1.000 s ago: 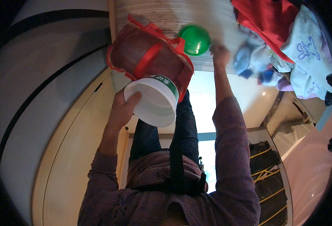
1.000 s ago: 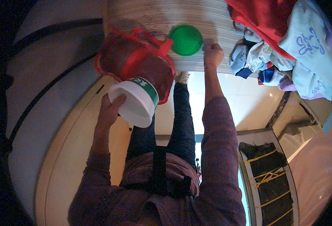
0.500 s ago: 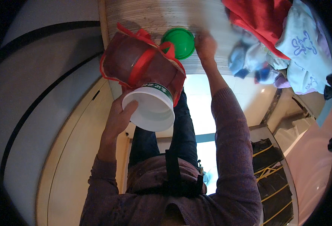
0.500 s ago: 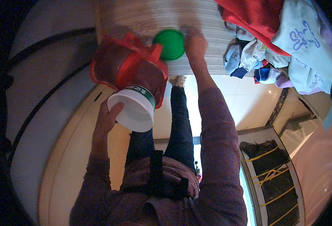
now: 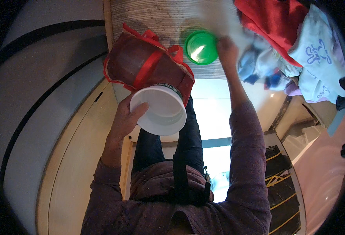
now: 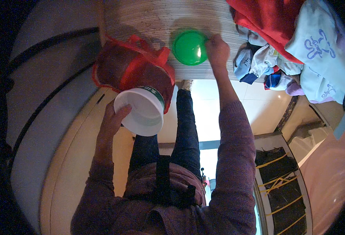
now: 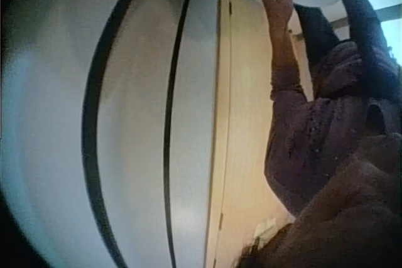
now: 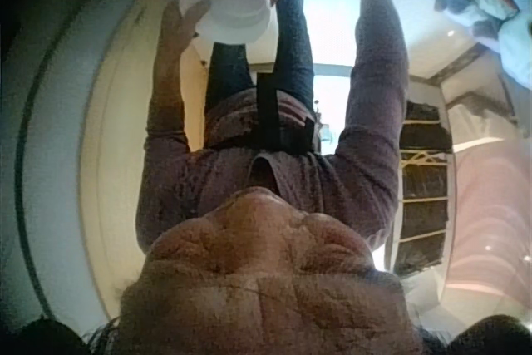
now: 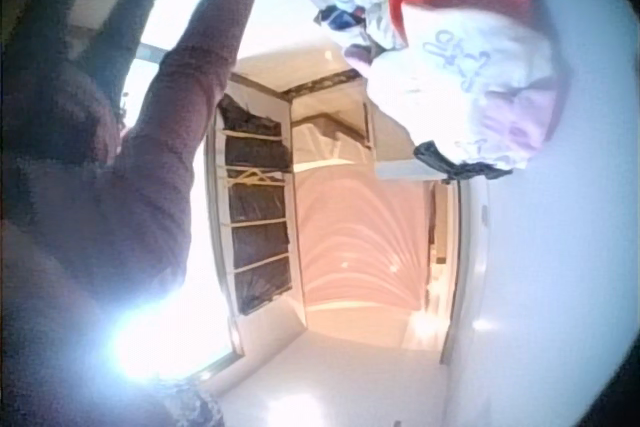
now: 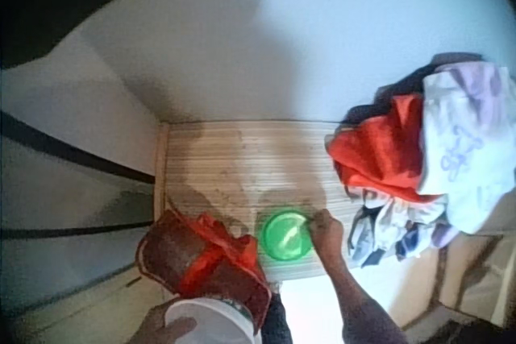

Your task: The person wipes a green lid and a white container with a cloth, then places the lid on the container. They carry the container and lid to a red bag, put them inside, and tie the bag closed.

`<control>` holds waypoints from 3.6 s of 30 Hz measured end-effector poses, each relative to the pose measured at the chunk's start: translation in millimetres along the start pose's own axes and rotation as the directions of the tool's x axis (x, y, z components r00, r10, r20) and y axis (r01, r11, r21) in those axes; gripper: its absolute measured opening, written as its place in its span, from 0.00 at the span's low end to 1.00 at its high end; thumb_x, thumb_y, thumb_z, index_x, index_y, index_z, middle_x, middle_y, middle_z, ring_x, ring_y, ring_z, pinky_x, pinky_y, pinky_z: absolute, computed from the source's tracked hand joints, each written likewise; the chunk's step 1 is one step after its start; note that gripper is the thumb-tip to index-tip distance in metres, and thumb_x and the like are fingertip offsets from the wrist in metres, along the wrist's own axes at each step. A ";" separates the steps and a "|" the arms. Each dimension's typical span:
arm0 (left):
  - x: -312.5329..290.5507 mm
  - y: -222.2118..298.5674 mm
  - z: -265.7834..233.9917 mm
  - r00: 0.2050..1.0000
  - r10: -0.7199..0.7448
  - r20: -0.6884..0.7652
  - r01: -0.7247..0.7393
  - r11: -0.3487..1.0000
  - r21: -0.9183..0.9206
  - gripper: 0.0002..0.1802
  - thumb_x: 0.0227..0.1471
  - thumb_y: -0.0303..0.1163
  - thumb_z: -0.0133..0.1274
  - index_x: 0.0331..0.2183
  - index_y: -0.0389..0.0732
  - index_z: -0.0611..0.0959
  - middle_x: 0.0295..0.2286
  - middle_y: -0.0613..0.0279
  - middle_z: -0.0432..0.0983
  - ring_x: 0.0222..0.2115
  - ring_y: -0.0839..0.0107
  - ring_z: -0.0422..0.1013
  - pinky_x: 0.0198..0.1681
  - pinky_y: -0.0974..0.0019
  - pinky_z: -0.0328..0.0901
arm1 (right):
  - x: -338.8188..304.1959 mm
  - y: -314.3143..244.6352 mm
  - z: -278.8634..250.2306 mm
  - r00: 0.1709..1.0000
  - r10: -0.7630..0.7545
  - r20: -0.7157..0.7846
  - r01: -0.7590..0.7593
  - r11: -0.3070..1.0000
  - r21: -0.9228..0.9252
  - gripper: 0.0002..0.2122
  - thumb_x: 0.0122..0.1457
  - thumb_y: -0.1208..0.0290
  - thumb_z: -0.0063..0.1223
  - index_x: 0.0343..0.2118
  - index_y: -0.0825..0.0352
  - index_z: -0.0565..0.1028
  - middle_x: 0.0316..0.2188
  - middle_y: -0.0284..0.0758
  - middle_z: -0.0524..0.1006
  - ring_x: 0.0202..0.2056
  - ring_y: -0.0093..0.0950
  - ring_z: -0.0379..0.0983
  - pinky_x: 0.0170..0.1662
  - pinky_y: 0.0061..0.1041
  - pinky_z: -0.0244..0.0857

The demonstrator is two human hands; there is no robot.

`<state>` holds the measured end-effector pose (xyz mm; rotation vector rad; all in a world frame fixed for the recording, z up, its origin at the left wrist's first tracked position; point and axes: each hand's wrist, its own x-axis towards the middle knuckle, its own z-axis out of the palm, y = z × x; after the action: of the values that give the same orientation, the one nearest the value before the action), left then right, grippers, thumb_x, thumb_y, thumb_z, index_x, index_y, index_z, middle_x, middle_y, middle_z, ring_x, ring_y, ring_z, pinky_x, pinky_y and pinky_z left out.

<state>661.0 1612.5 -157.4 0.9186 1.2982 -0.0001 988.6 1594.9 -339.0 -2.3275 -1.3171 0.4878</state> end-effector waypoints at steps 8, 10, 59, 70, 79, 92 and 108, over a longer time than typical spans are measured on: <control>5.6 7.7 2.5 1.000 0.023 0.021 -0.022 0.998 -0.065 0.31 0.45 0.52 0.47 0.44 0.37 0.71 0.36 0.51 0.71 0.38 0.65 0.68 0.42 0.63 0.63 | -23.6 -34.0 -111.9 0.917 0.393 -0.066 -0.178 0.551 0.815 0.10 0.50 0.79 0.48 0.37 0.73 0.72 0.31 0.35 0.74 0.29 0.22 0.70 0.31 0.18 0.65; 8.4 10.4 3.7 0.999 0.039 0.036 -0.036 0.996 -0.083 0.33 0.46 0.55 0.44 0.45 0.37 0.71 0.35 0.52 0.70 0.38 0.66 0.68 0.43 0.65 0.62 | -29.6 -68.0 -141.3 0.926 0.347 -0.151 -0.095 0.600 0.795 0.12 0.49 0.82 0.48 0.39 0.75 0.70 0.33 0.37 0.73 0.32 0.23 0.70 0.35 0.18 0.65; 7.6 -16.5 15.0 0.950 0.288 0.120 -0.252 0.934 -0.252 0.36 0.37 0.35 0.56 0.50 0.41 0.65 0.43 0.53 0.67 0.43 0.62 0.65 0.47 0.59 0.61 | -102.3 -154.0 -126.7 0.846 -0.223 0.485 -0.118 0.808 0.577 0.29 0.45 0.49 0.54 0.43 0.70 0.69 0.36 0.42 0.72 0.37 0.31 0.69 0.34 0.26 0.61; 10.2 -22.6 9.8 0.936 0.306 0.174 -0.246 0.922 -0.300 0.37 0.36 0.31 0.57 0.52 0.42 0.64 0.45 0.55 0.66 0.45 0.62 0.64 0.49 0.60 0.59 | -108.7 -146.1 -118.0 0.782 -0.268 0.562 -0.230 0.715 0.660 0.32 0.38 0.55 0.62 0.48 0.62 0.66 0.41 0.37 0.71 0.37 0.28 0.68 0.36 0.25 0.62; 8.6 -26.7 11.4 0.911 0.363 0.193 -0.317 0.919 -0.234 0.40 0.38 0.39 0.59 0.53 0.42 0.62 0.43 0.56 0.68 0.42 0.64 0.67 0.47 0.62 0.61 | -115.8 -142.4 -119.6 0.801 -0.244 0.546 -0.242 0.703 0.668 0.28 0.37 0.65 0.63 0.46 0.61 0.68 0.40 0.35 0.71 0.39 0.26 0.67 0.37 0.23 0.62; 17.2 -6.7 7.1 0.851 0.522 0.058 -0.437 0.641 0.631 0.19 0.50 0.30 0.46 0.47 0.44 0.70 0.28 0.49 0.74 0.28 0.61 0.73 0.32 0.62 0.67 | -118.3 -123.9 -132.6 0.792 -0.104 0.601 -0.452 0.562 0.692 0.31 0.38 0.58 0.65 0.46 0.68 0.68 0.39 0.35 0.71 0.40 0.26 0.67 0.39 0.24 0.62; 7.8 -23.7 46.3 0.749 0.662 -0.010 -0.567 0.648 0.509 0.11 0.45 0.28 0.52 0.36 0.42 0.76 0.29 0.57 0.76 0.30 0.62 0.74 0.36 0.61 0.68 | -86.3 -192.6 -123.8 0.958 -0.189 0.215 0.205 0.977 -0.053 0.30 0.40 0.50 0.60 0.42 0.67 0.67 0.30 0.41 0.70 0.32 0.35 0.71 0.30 0.30 0.67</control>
<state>689.9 1573.8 -178.3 1.8155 1.1107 0.3324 868.8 1586.3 -125.8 -2.2194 -1.6729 0.6421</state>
